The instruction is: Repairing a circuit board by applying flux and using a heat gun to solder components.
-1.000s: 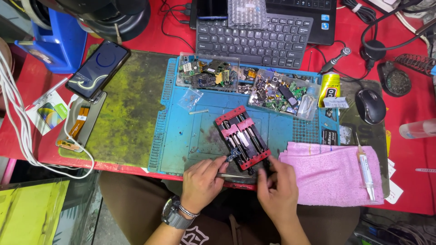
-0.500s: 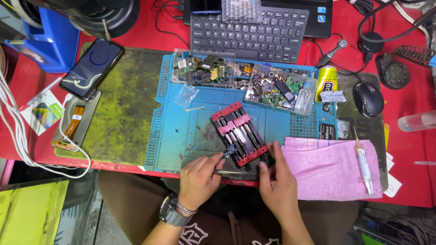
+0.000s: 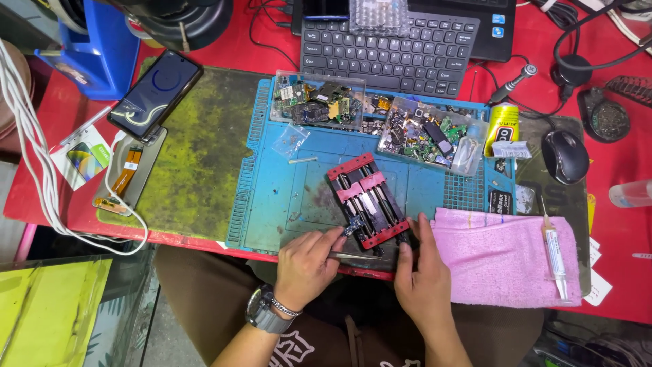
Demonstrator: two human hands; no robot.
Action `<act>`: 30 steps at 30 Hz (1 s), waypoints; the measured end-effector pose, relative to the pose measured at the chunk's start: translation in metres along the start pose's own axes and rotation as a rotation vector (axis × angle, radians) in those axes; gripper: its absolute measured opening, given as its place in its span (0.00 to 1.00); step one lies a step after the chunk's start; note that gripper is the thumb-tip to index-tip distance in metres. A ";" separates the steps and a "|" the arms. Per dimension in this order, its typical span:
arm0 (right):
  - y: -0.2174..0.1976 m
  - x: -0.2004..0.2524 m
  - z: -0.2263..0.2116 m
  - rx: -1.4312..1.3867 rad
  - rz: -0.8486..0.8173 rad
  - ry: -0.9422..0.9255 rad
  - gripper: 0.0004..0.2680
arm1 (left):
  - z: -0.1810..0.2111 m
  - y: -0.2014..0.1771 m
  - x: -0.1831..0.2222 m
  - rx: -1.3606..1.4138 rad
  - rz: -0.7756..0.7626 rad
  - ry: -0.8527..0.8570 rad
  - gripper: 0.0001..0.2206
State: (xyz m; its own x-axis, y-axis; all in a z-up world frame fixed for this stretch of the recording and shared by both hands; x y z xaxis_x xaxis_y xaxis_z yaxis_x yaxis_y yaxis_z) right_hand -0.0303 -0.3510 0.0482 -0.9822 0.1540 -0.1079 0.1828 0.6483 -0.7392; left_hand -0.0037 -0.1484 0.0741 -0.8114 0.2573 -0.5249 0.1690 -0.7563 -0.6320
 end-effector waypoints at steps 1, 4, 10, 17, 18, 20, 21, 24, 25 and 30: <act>-0.001 -0.001 -0.002 0.000 -0.001 -0.001 0.22 | 0.000 0.000 0.000 -0.001 0.001 -0.001 0.07; 0.009 -0.001 0.009 0.108 -0.132 0.152 0.41 | -0.001 0.001 0.001 -0.004 -0.014 -0.012 0.07; 0.005 -0.003 0.002 0.101 -0.077 0.101 0.30 | -0.001 0.001 0.000 -0.013 -0.019 -0.016 0.06; 0.007 -0.002 0.002 0.105 -0.067 0.044 0.31 | -0.002 0.000 0.000 0.010 -0.017 -0.014 0.07; 0.009 -0.002 0.006 0.151 -0.108 0.104 0.39 | -0.003 0.001 0.000 0.014 -0.028 -0.017 0.07; 0.008 -0.001 0.007 0.117 -0.075 0.080 0.31 | -0.003 0.001 0.000 0.021 -0.025 -0.016 0.07; 0.006 0.000 0.006 0.082 -0.042 0.053 0.24 | -0.003 0.000 0.000 0.026 -0.021 -0.016 0.07; 0.007 -0.003 0.004 0.134 -0.095 0.114 0.37 | -0.002 0.000 -0.001 0.023 -0.022 -0.014 0.07; 0.008 -0.001 0.007 0.135 -0.094 0.116 0.37 | -0.002 0.000 -0.001 0.025 -0.023 -0.013 0.07; 0.008 -0.001 0.005 0.137 -0.085 0.090 0.30 | -0.004 0.002 0.001 0.008 -0.034 -0.024 0.08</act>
State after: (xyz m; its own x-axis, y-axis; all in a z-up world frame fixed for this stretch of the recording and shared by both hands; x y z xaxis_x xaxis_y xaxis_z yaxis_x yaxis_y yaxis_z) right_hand -0.0280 -0.3496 0.0395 -0.9849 0.1726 0.0143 0.0852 0.5552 -0.8273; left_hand -0.0018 -0.1470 0.0704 -0.8295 0.2686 -0.4897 0.1369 -0.7522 -0.6445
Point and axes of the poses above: each hand's wrist, its own x-axis away from the middle knuckle, its own y-axis out of the palm, z = x × y, the point moved 9 cm from there along -x, towards the middle knuckle, and after that the axes turned 5 degrees about x, right-handed, at the moved point
